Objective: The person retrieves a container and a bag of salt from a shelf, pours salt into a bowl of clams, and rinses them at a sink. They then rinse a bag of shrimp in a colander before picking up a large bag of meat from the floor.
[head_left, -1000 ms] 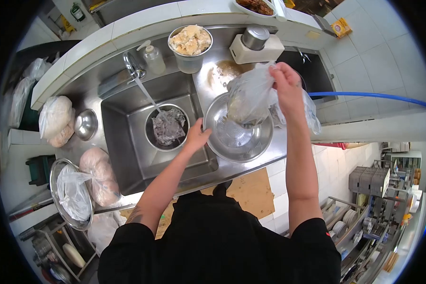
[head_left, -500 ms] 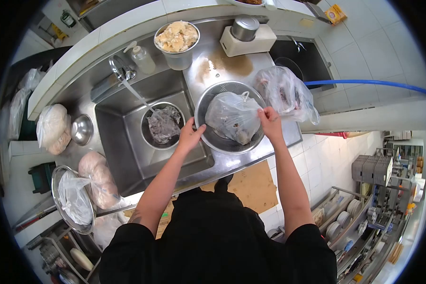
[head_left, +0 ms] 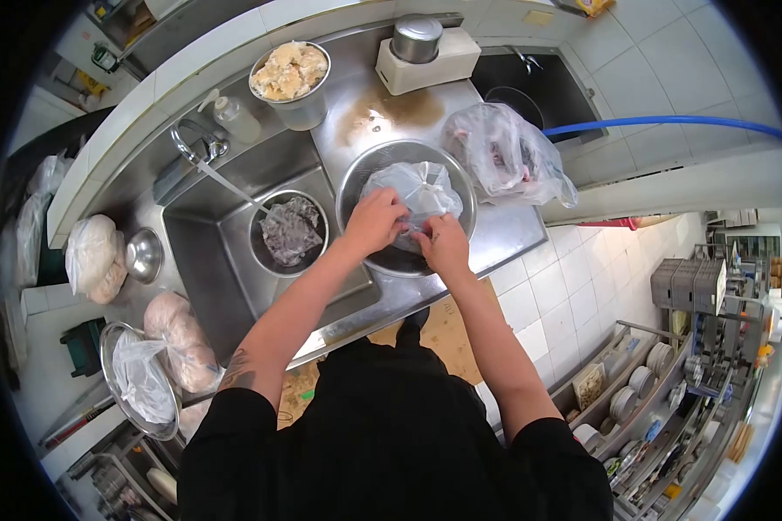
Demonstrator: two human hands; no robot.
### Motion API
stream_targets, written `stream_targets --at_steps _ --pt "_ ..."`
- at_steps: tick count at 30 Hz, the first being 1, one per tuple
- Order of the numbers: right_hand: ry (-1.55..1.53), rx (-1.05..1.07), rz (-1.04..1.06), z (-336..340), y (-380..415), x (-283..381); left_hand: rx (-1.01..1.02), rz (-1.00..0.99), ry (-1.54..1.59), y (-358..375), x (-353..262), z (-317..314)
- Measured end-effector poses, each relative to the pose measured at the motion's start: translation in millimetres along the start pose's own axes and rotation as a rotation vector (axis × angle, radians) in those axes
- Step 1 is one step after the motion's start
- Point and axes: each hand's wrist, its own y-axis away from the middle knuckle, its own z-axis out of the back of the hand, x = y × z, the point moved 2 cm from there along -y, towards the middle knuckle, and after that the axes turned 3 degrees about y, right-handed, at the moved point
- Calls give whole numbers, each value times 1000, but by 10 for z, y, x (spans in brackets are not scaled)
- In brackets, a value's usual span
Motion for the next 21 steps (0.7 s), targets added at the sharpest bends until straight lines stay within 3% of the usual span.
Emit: stream_targets --at_steps 4,10,13,16,19,21 --pt "-180 109 -96 -48 3 -92 119 -86 -56 -81 32 17" --pt "-302 25 -163 161 88 27 140 -294 -156 -175 -118 206" --pt "-314 -59 -116 232 85 195 144 -294 -209 -300 -124 281" --pt "-380 -85 -152 274 74 224 129 -126 110 -362 18 326" --pt "-465 -97 -157 231 121 61 118 -138 141 -344 231 254" --pt "-443 -115 -224 181 217 -96 -56 -40 56 -358 441 377"
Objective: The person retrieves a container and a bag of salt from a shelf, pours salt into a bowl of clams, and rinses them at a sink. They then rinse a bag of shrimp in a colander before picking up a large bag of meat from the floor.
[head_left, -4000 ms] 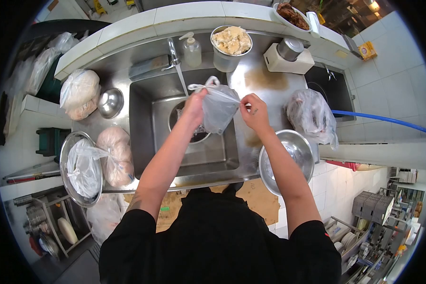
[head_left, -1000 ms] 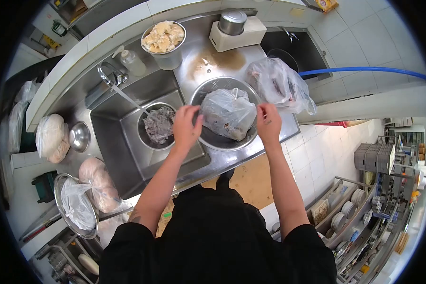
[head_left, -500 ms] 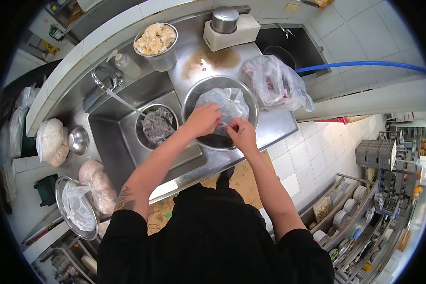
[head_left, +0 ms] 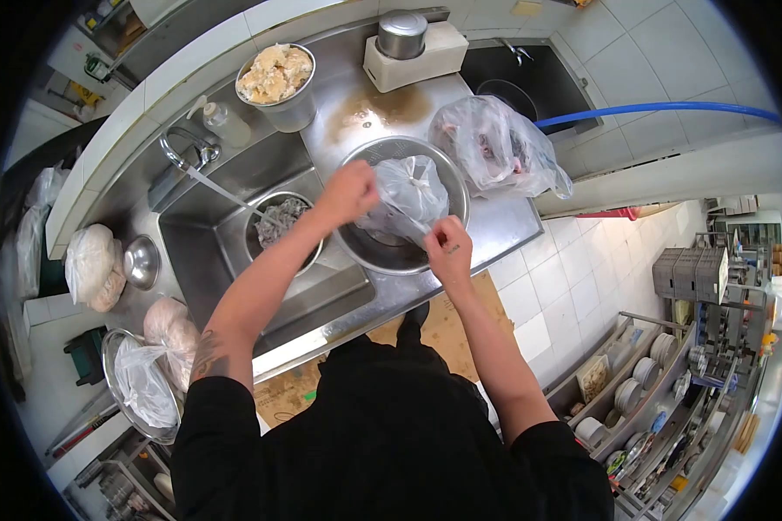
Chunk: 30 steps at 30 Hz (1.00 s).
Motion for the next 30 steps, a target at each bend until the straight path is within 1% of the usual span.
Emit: stream_targets --at_steps 1,4,5,6,7,8,9,11,14,15,17,18,20,21,23,24,26,27,29,30 --pt "11 -18 -30 26 38 -90 -87 45 -46 19 93 76" --pt "12 -25 -179 96 109 -278 -109 237 -45 150 255 328" --pt "5 -28 -225 96 112 -301 -113 309 98 178 284 299" --pt "118 -12 -231 152 85 -150 -118 381 241 223 346 193" --pt "152 -33 -164 132 58 -60 -122 453 384 271 409 54" --pt "188 -57 -98 91 18 14 -198 463 644 274 549 -181" --pt "226 -83 -34 58 -21 88 -191 509 719 202 410 -231" --pt "304 8 -22 -67 -116 254 -178 597 873 29 132 -358" --pt "425 98 39 -224 -276 186 -165 721 896 -183 113 -530" --pt "466 119 65 -272 -319 129 -163 783 974 -223 78 -464" --pt "440 -10 146 -218 -393 42 -156 908 1127 -294 40 -303" --pt "427 -73 185 -162 -419 3 -104 888 1098 -294 37 -248" --pt "260 -137 68 -6 -505 -74 -2 850 1039 -240 60 -155" --pt "177 -171 9 88 -549 -107 7 691 860 -195 126 -154" --pt "-151 -156 -169 155 -612 -450 29 362 504 -123 232 -161" --pt "-317 -149 -256 197 -623 -562 28 305 411 -112 201 -47" --pt "-622 -214 -509 312 -589 -747 17 196 223 -63 182 222" --pt "-776 -239 -636 343 -562 -802 -8 231 229 -26 260 300" --pt "-904 -284 -656 367 -537 -792 -57 303 243 17 440 434" --pt "-945 -291 -665 356 -527 -745 1 355 255 33 522 451"
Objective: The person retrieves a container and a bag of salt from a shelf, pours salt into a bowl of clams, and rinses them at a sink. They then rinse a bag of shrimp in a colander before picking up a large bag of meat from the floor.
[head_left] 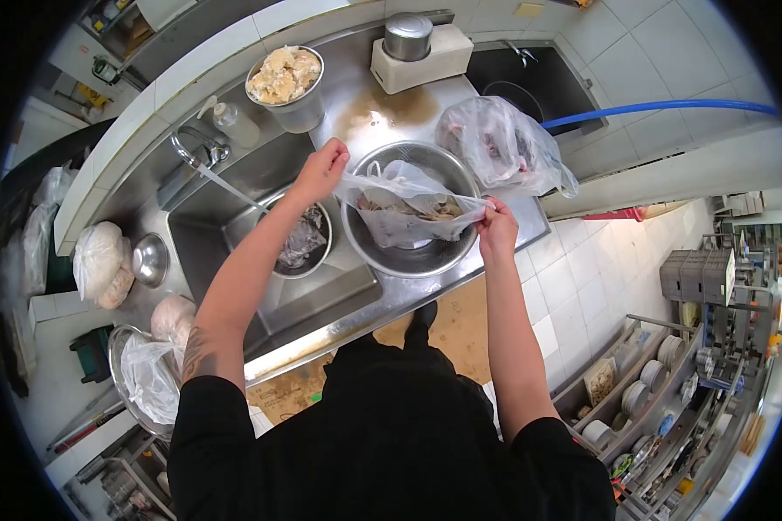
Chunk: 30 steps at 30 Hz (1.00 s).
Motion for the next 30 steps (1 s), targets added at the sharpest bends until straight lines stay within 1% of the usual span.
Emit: stream_targets --at_steps 1,3,4,6,7,8,9,11,12,14,15,17,18,19,21,23,24,26,27,29,30 --pt "-40 0 -15 -31 39 0 25 -29 -59 -2 48 -34" --pt "108 105 1 -88 55 -10 78 -93 -177 -13 -91 -131" --pt "185 157 10 -121 56 -9 117 -194 -251 -1 -175 -214" --pt "371 220 29 -253 114 28 192 -396 -397 62 -608 -379" --pt "465 250 40 -292 117 59 225 -385 -412 30 -724 -482" --pt "522 259 106 -306 74 34 260 -373 -429 1 -820 -579" --pt "679 241 170 -275 42 38 293 -360 -446 -9 -864 -627" --pt "991 200 301 -226 6 87 378 -279 -640 -155 -738 -706" --pt "1007 179 311 -180 -1 94 421 -238 -736 -243 -643 -769" --pt "1038 134 334 -85 -5 112 340 -299 -845 -367 -440 -816" --pt "825 153 203 -61 28 110 299 -328 -899 -413 -340 -828" --pt "391 187 -50 -65 113 91 168 -282 -571 -512 -253 -820" --pt "315 181 -93 -76 154 106 104 -255 -407 -528 -248 -812" --pt "239 175 -137 -93 196 118 90 -118 -158 -534 -220 -832" --pt "112 158 -227 -87 232 76 54 162 342 -444 -476 -816" --pt "8 137 -310 -68 192 -13 158 253 408 -473 -488 -747" --pt "-35 175 -314 -29 108 -78 209 298 442 -503 -472 -725" --pt "-123 249 -324 36 -67 -177 210 278 560 -554 -431 -730" --pt "-154 220 -272 -100 42 -55 212 269 620 -545 -449 -733" --pt "-214 162 -167 -377 238 189 176 212 368 -515 -568 -674" --pt "-231 185 -142 -422 230 239 158 183 242 -487 -632 -651"
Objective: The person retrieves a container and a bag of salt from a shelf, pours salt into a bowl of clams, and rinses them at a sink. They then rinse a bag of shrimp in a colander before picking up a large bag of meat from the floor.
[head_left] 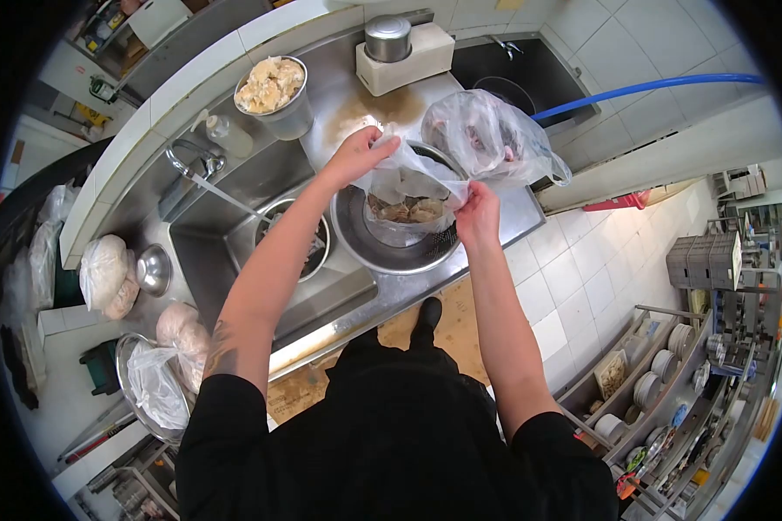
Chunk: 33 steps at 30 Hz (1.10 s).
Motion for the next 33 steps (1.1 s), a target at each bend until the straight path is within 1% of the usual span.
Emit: stream_targets --at_steps 2,4,6,8,10,12,14,15,17,18,21,24,27,30,33 --pt "-25 55 49 -103 -30 75 -24 -348 -182 113 -98 -45" --pt "22 147 71 -212 -24 149 33 -453 -420 229 -157 -92" --pt "96 273 96 -266 -80 183 170 -303 -711 350 -233 -73" --pt "194 436 122 -276 -177 178 111 -320 -674 255 -54 -40" --pt "297 365 136 -418 -22 257 53 -355 -630 155 119 11" --pt "445 322 169 -435 71 294 -4 -405 -576 127 157 63" --pt "637 307 219 -382 103 317 -44 -274 -470 95 167 63" --pt "732 322 296 -356 114 293 -64 -210 -417 83 142 57" --pt "924 342 452 -265 142 221 -60 -95 -194 59 107 7" --pt "1008 287 476 -223 151 199 -56 -38 -84 44 76 -21" --pt "1118 187 472 -196 126 197 -112 -7 107 130 -214 -167" --pt "1085 167 419 -322 197 251 -48 60 327 46 -259 -194" --pt "1077 128 418 -453 354 287 -71 100 452 101 -390 -238" --pt "1200 49 712 -423 435 247 -103 -20 406 319 -525 -321" --pt "1259 35 806 -153 338 97 14 -32 213 448 -185 -449"
